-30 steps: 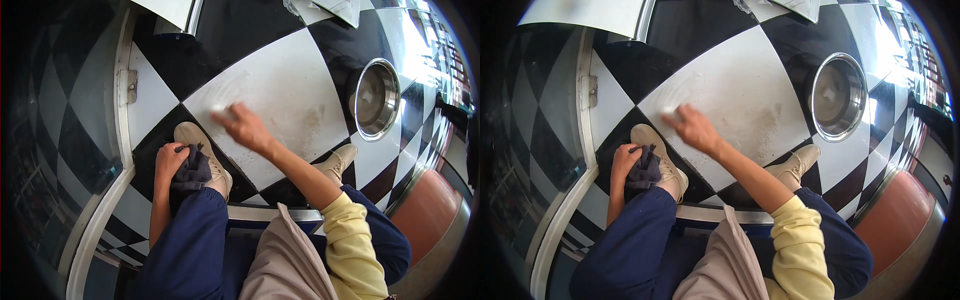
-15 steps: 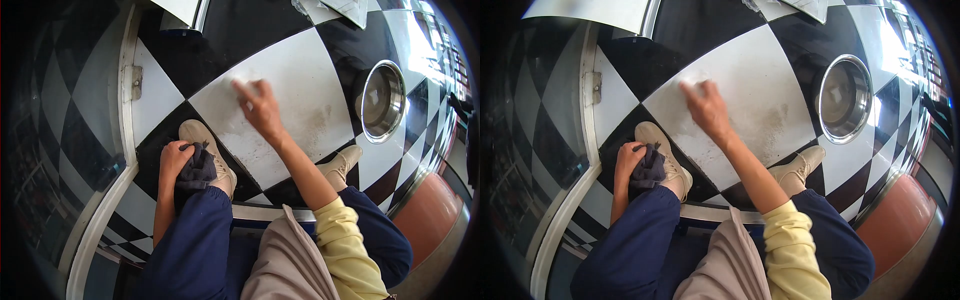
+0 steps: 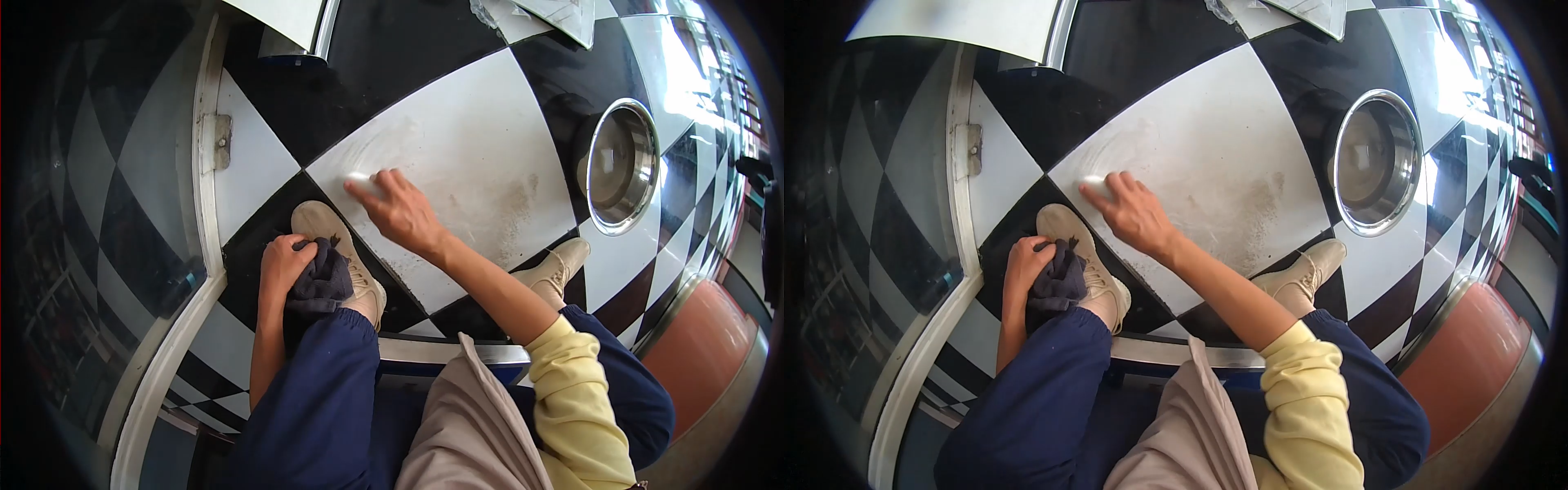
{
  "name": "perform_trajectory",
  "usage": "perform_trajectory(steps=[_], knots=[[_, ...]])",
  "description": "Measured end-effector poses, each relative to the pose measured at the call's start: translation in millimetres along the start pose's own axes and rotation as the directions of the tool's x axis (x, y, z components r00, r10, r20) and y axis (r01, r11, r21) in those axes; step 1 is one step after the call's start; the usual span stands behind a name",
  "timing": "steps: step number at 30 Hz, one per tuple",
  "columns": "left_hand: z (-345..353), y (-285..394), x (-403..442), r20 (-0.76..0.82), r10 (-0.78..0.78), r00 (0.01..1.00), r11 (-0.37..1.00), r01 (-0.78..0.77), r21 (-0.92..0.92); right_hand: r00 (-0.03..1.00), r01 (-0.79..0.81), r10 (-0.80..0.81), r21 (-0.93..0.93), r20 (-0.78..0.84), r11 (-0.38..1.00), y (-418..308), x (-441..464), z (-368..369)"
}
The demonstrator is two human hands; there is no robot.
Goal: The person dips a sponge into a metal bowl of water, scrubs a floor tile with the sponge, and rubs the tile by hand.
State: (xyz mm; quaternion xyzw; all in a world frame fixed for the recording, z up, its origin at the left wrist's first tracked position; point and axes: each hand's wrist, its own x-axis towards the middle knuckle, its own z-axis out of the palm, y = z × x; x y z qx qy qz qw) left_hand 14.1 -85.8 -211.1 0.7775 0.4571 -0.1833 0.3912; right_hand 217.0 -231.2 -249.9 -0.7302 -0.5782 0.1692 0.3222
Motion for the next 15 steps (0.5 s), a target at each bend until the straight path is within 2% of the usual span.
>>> perform_trajectory(steps=[2, 4, 5, 9, 12, 14, 15], knots=[[-1, 1, -1, 0.01, -0.016, 1.0, 1.0, 0.016, 0.004, 1.0, -0.024, 0.024, -0.069, -0.011, 0.997, 15, 2, -4], [-4, 8, -3, 0.039, -0.06, 0.997, 0.998, 0.06, -0.006, 0.937, -0.263, 0.255, -0.003, -0.241, 0.965, 26, 22, -28], [-3, 6, -4, 0.031, -0.052, 0.998, 0.999, 0.052, -0.004, 0.902, -0.319, 0.306, 0.009, -0.304, 0.948, 27, 27, -32], [0, 0, 0, 0.004, -0.005, 1.0, 1.0, 0.005, 0.01, 0.998, -0.069, 0.069, -0.023, -0.013, 0.997, -4, 9, 0], [-1, 1, 0, 0.015, -0.027, 1.0, 0.999, 0.027, 0.02, 0.989, -0.102, 0.098, -0.026, -0.111, 0.994, 13, 15, -5], [0, -1, -3, 0.006, -0.025, 1.0, 0.999, 0.025, 0.022, 0.919, -0.273, 0.259, -0.007, -0.298, 0.962, 17, 32, -22], [2, -4, -2, -0.017, -0.001, 1.0, 1.0, 0.001, 0.021, 0.93, -0.266, 0.253, -0.015, -0.268, 0.964, 13, 32, -16]])
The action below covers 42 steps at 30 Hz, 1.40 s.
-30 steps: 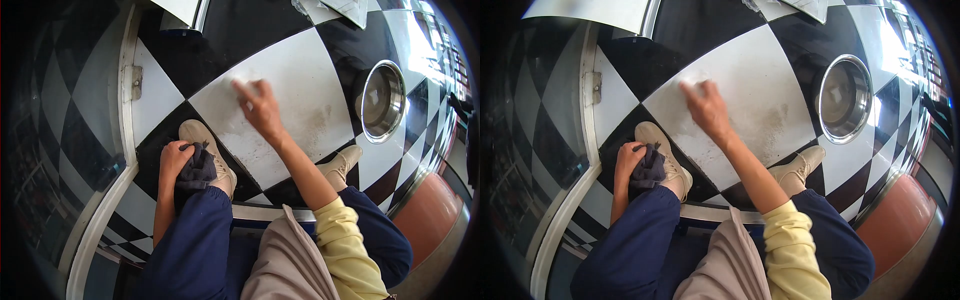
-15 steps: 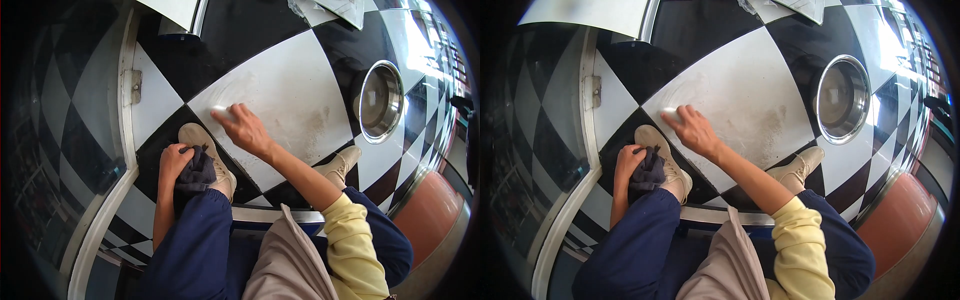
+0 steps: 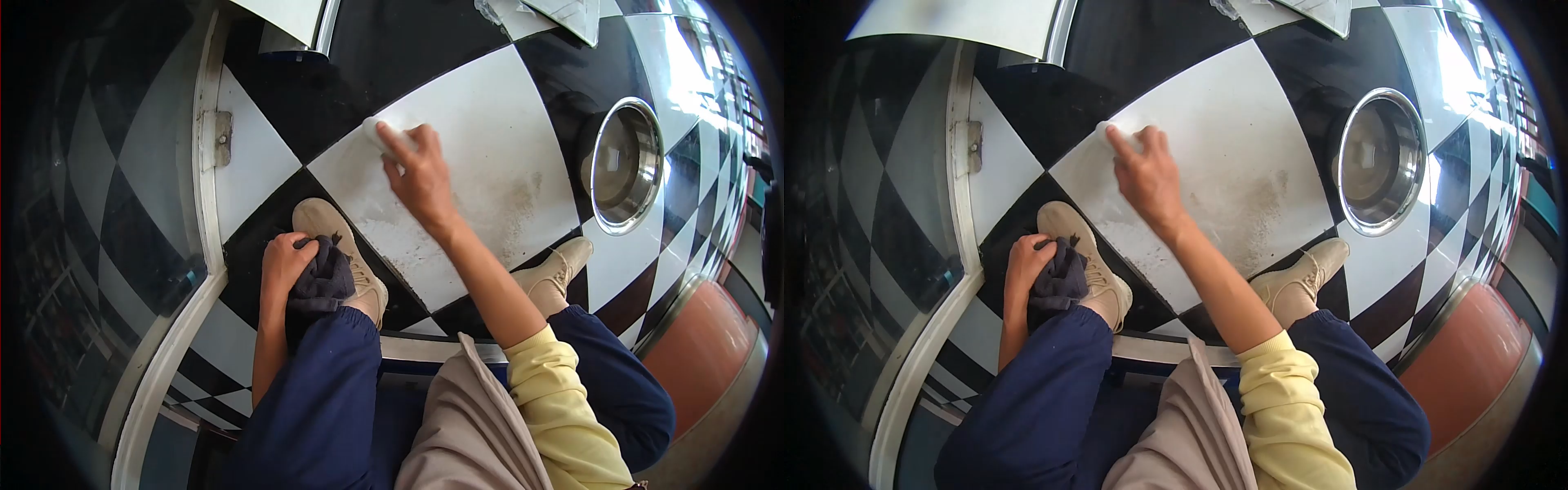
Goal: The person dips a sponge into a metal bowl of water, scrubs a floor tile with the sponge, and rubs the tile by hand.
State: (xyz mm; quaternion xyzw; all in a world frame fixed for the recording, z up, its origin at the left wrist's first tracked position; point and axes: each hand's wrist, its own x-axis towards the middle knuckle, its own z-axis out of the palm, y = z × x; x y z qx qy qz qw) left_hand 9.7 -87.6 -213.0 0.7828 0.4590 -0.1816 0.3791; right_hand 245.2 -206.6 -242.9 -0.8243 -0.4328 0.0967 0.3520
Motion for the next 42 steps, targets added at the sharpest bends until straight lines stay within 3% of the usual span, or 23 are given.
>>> perform_trajectory(steps=[1, 3, 5, 8, 9, 11, 13, 15, 18, 22, 25, 27, 29, 31, 33, 36, 37, 39, 41, 42], knots=[[2, -2, 1, -0.022, 0.025, 0.999, 1.0, -0.025, -0.001, 1.0, 0.007, -0.006, -0.008, 0.03, 1.0, -7, -7, 8], [-5, 6, 1, 0.021, 0.006, 1.0, 1.0, -0.006, -0.018, 0.952, 0.212, -0.22, 0.059, 0.215, 0.975, -17, -31, 22], [-6, 8, 0, 0.031, -0.006, 1.0, 1.0, 0.007, -0.029, 0.923, 0.314, -0.318, 0.057, 0.218, 0.948, -14, -31, 19], [-2, 4, -3, 0.016, -0.015, 1.0, 0.999, 0.016, -0.036, 1.0, 0.015, -0.015, 0.052, -0.004, 0.999, -3, -1, 5], [-2, 3, -1, 0.021, -0.013, 1.0, 0.999, 0.014, -0.032, 0.997, 0.005, -0.004, 0.011, -0.077, 1.0, -2, 4, 5], [-2, 4, 2, 0.028, -0.001, 1.0, 1.0, 0.002, -0.03, 0.995, 0.067, -0.065, -0.013, 0.071, 0.998, -12, -15, 18], [-4, 5, 2, 0.029, 0.014, 0.999, 1.0, -0.013, -0.026, 0.939, 0.239, -0.252, 0.082, 0.235, 0.968, -21, -33, 21], [-5, 6, 3, 0.035, 0.001, 0.999, 1.0, -0.001, -0.021, 0.948, 0.237, -0.243, 0.056, 0.206, 0.97, -9, -25, 20], [-1, 2, 0, 0.034, -0.018, 0.999, 1.0, 0.019, -0.019, 0.993, -0.05, 0.053, 0.03, -0.106, 0.998, -2, -2, 11], [-4, 4, 3, 0.05, 0.002, 0.999, 1.0, -0.001, -0.023, 0.951, 0.181, -0.196, 0.084, 0.239, 0.98, -29, -32, 26], [-2, 2, 1, 0.028, -0.015, 0.999, 1.0, 0.015, -0.009, 0.977, 0.164, -0.166, 0.025, 0.135, 0.986, -6, -14, 17], [-3, 4, -2, 0.03, -0.022, 0.999, 1.0, 0.022, -0.004, 0.997, -0.055, 0.057, 0.043, -0.047, 0.998, -5, 7, 2], [-4, 7, 1, 0.039, -0.021, 0.999, 1.0, 0.021, -0.004, 0.998, -0.055, 0.055, 0.009, -0.011, 0.998, -11, -1, 13], [-6, 7, 2, 0.066, -0.027, 0.997, 1.0, 0.027, -0.005, 0.963, 0.178, -0.186, 0.058, 0.196, 0.982, -19, -20, 21], [-4, 5, 1, 0.037, -0.016, 0.999, 1.0, 0.017, -0.013, 0.918, 0.299, -0.294, 0.023, 0.267, 0.954, -13, -25, 21], [-2, 3, -1, 0.03, -0.02, 0.999, 1.0, 0.02, -0.011, 1.0, 0.01, -0.01, 0.061, 0.0, 0.998, -2, 5, 10], [-2, 3, 1, 0.03, -0.016, 0.999, 1.0, 0.017, -0.008, 0.998, -0.019, 0.021, 0.03, -0.059, 0.999, -6, 13, 5], [-3, 3, 2, 0.048, -0.019, 0.999, 1.0, 0.02, -0.013, 0.995, 0.052, -0.05, -0.023, 0.086, 0.998, -15, -1, 18], [-4, 4, 3, 0.05, -0.01, 0.999, 1.0, 0.011, -0.017, 0.919, 0.214, -0.232, 0.093, 0.319, 0.972, -27, -23, 22], [-4, 4, 2, 0.046, -0.001, 0.999, 1.0, 0.002, -0.019, 0.919, 0.249, -0.259, 0.072, 0.299, 0.966, -24, -24, 23]])
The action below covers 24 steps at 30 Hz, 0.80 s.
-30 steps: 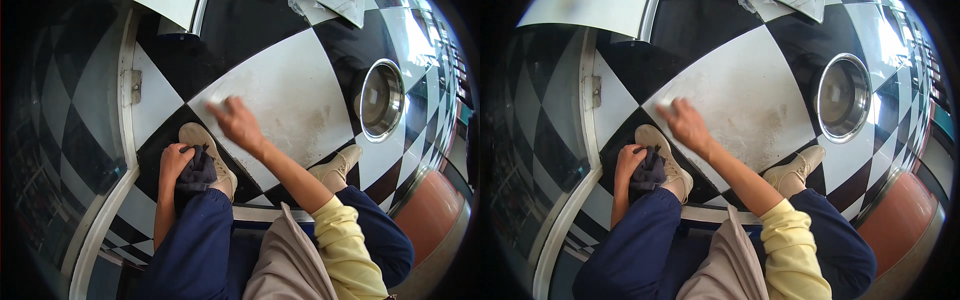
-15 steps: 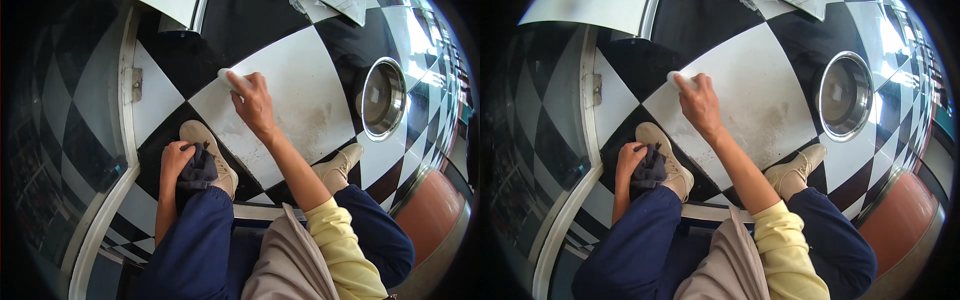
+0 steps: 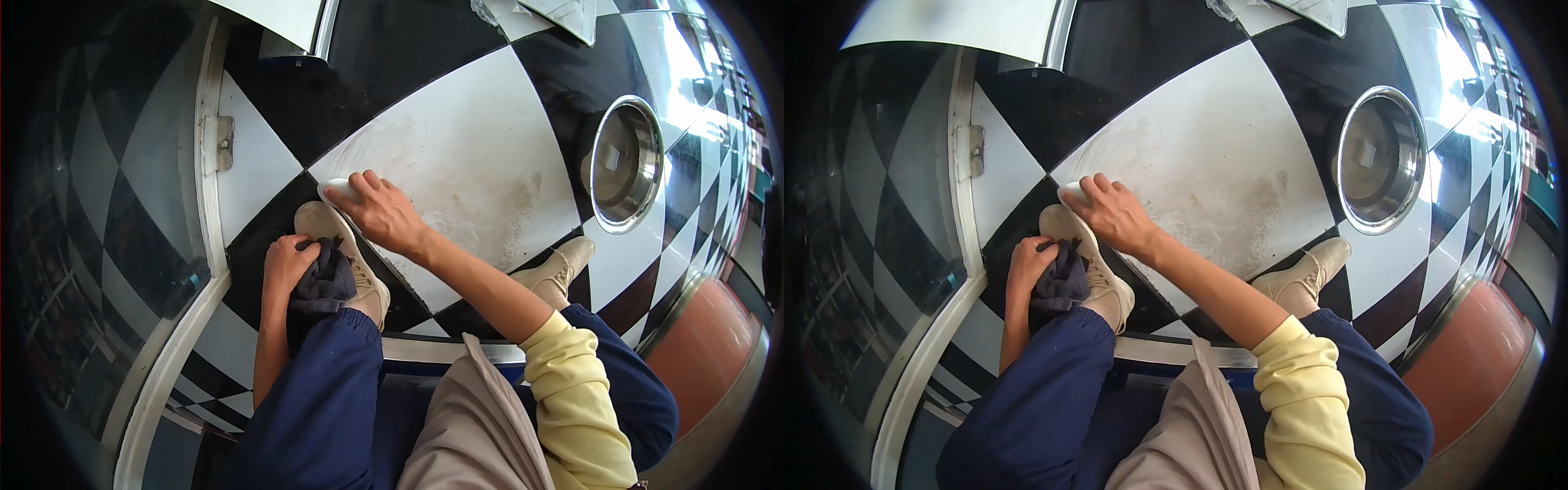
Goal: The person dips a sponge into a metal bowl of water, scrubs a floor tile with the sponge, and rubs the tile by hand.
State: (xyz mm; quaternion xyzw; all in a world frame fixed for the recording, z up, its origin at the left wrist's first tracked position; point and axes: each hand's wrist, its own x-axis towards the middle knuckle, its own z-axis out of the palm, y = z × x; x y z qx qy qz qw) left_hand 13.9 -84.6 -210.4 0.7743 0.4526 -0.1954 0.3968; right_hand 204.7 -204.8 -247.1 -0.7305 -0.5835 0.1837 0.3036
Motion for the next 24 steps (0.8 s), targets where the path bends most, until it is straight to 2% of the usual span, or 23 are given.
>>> perform_trajectory(steps=[1, 3, 4, 7, 9, 11, 13, 14, 17, 18, 21, 23, 24], knots=[[0, 0, -1, -0.005, 0.007, 1.0, 1.0, -0.007, -0.003, 0.999, 0.029, -0.03, -0.032, -0.018, 0.999, 7, -1, 1], [1, 1, -2, -0.014, -0.017, 1.0, 1.0, 0.017, -0.008, 0.964, -0.203, 0.199, -0.003, -0.177, 0.979, 22, 11, -13], [1, 2, -2, -0.015, -0.026, 1.0, 1.0, 0.025, -0.009, 0.915, -0.258, 0.256, 0.035, -0.312, 0.966, 24, 17, -24], [0, 0, 0, -0.004, -0.01, 1.0, 1.0, 0.01, -0.009, 0.966, -0.198, 0.192, -0.018, -0.174, 0.98, 6, 8, -11], [1, 1, 0, -0.004, 0.004, 1.0, 1.0, -0.004, -0.01, 1.0, 0.018, -0.017, 0.041, -0.026, 0.999, -7, -6, 0], [-1, 2, 0, -0.01, -0.001, 1.0, 1.0, 0.001, -0.007, 0.996, -0.057, 0.056, -0.007, -0.063, 0.998, 2, 2, -3], [-1, 5, -2, -0.009, -0.02, 1.0, 1.0, 0.02, 0.0, 0.944, -0.268, 0.262, -0.004, -0.203, 0.963, 11, 15, -11], [0, 3, -1, -0.01, -0.013, 1.0, 1.0, 0.013, -0.003, 0.911, -0.296, 0.285, 0.006, -0.299, 0.955, 11, 19, -12], [1, -1, 1, -0.007, 0.009, 1.0, 1.0, -0.009, -0.009, 0.995, -0.073, 0.071, -0.021, -0.071, 0.997, -5, 7, 5], [1, -2, 1, -0.005, 0.008, 1.0, 1.0, -0.008, -0.01, 0.998, 0.025, -0.023, 0.035, -0.051, 0.999, -7, 2, 8], [1, 0, -1, -0.001, -0.022, 1.0, 1.0, 0.022, -0.014, 0.986, -0.121, 0.116, -0.037, -0.116, 0.992, 14, 16, -9], [2, -1, -1, 0.003, -0.029, 1.0, 0.999, 0.029, -0.019, 0.911, -0.268, 0.264, 0.032, -0.317, 0.963, 18, 32, -18], [2, -2, 0, 0.005, -0.021, 1.0, 1.0, 0.021, -0.022, 0.947, -0.229, 0.224, 0.005, -0.23, 0.973, 13, 31, -15]])
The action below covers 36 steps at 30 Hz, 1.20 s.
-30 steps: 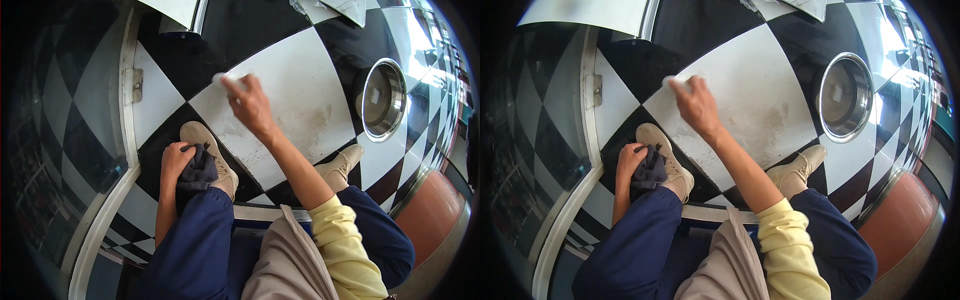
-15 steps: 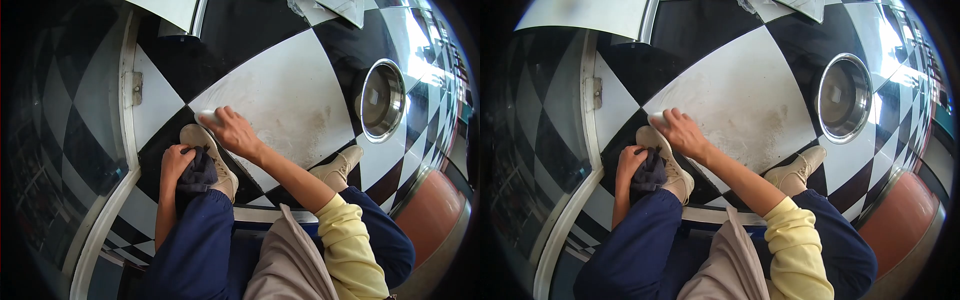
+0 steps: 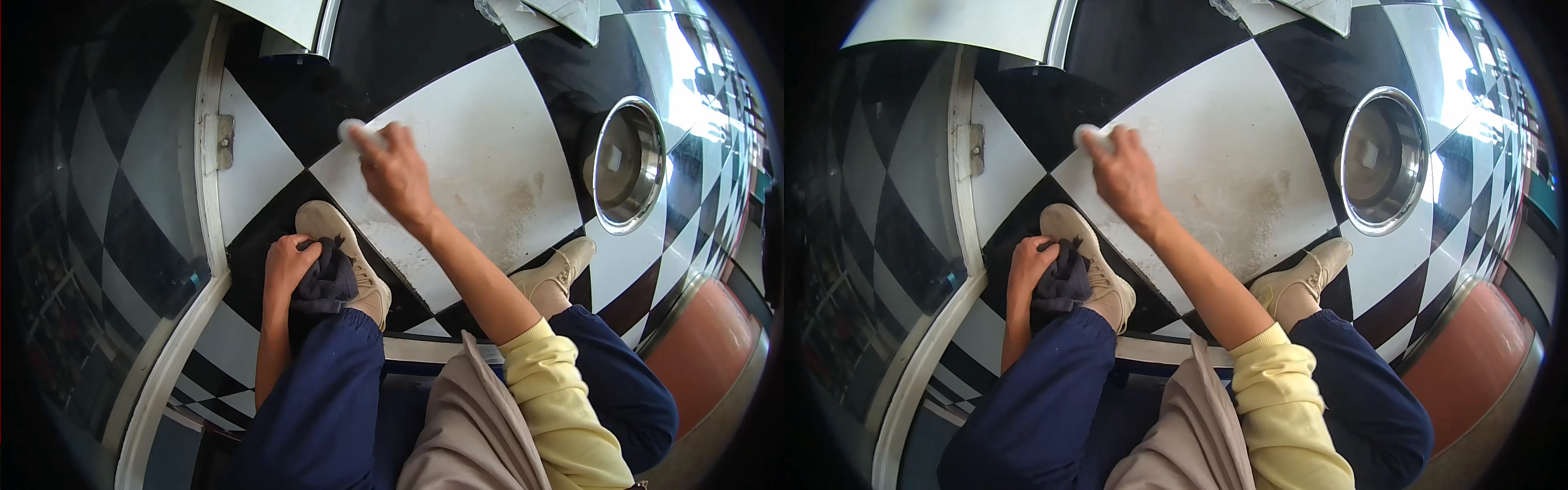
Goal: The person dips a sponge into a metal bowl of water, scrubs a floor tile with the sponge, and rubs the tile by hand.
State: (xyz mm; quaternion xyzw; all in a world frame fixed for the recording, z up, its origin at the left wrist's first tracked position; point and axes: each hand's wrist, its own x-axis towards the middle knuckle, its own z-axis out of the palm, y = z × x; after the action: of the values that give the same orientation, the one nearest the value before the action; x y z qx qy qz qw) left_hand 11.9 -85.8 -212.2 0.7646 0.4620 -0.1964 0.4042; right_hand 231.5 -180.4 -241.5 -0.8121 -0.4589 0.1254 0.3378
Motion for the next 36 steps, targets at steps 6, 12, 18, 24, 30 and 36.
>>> perform_trajectory(steps=[6, 12, 18, 24, 30, 36], knots=[[-3, 5, 0, -0.013, 0.007, 1.0, 1.0, -0.006, 0.029, 0.984, 0.136, -0.135, -0.003, 0.117, 0.991, 0, -18, 5], [-3, 4, 2, 0.017, 0.013, 1.0, 0.999, -0.014, 0.031, 0.961, 0.226, -0.234, 0.071, 0.148, 0.972, -20, -35, 19], [-2, 3, 0, 0.006, 0.006, 1.0, 1.0, -0.006, 0.018, 1.0, -0.013, 0.013, -0.005, -0.007, 1.0, -1, -3, 3], [-3, 7, 0, -0.005, 0.011, 1.0, 0.999, -0.01, 0.036, 0.98, 0.155, -0.157, 0.027, 0.122, 0.988, -3, -14, 10], [-1, 1, 2, 0.02, 0.009, 1.0, 0.999, -0.01, 0.031, 0.947, 0.272, -0.28, 0.068, 0.157, 0.96, -20, -30, 22], [-1, 1, 0, -0.002, 0.013, 1.0, 1.0, -0.013, 0.026, 0.999, -0.032, 0.032, -0.002, 0.02, 0.999, -6, 0, 8]])
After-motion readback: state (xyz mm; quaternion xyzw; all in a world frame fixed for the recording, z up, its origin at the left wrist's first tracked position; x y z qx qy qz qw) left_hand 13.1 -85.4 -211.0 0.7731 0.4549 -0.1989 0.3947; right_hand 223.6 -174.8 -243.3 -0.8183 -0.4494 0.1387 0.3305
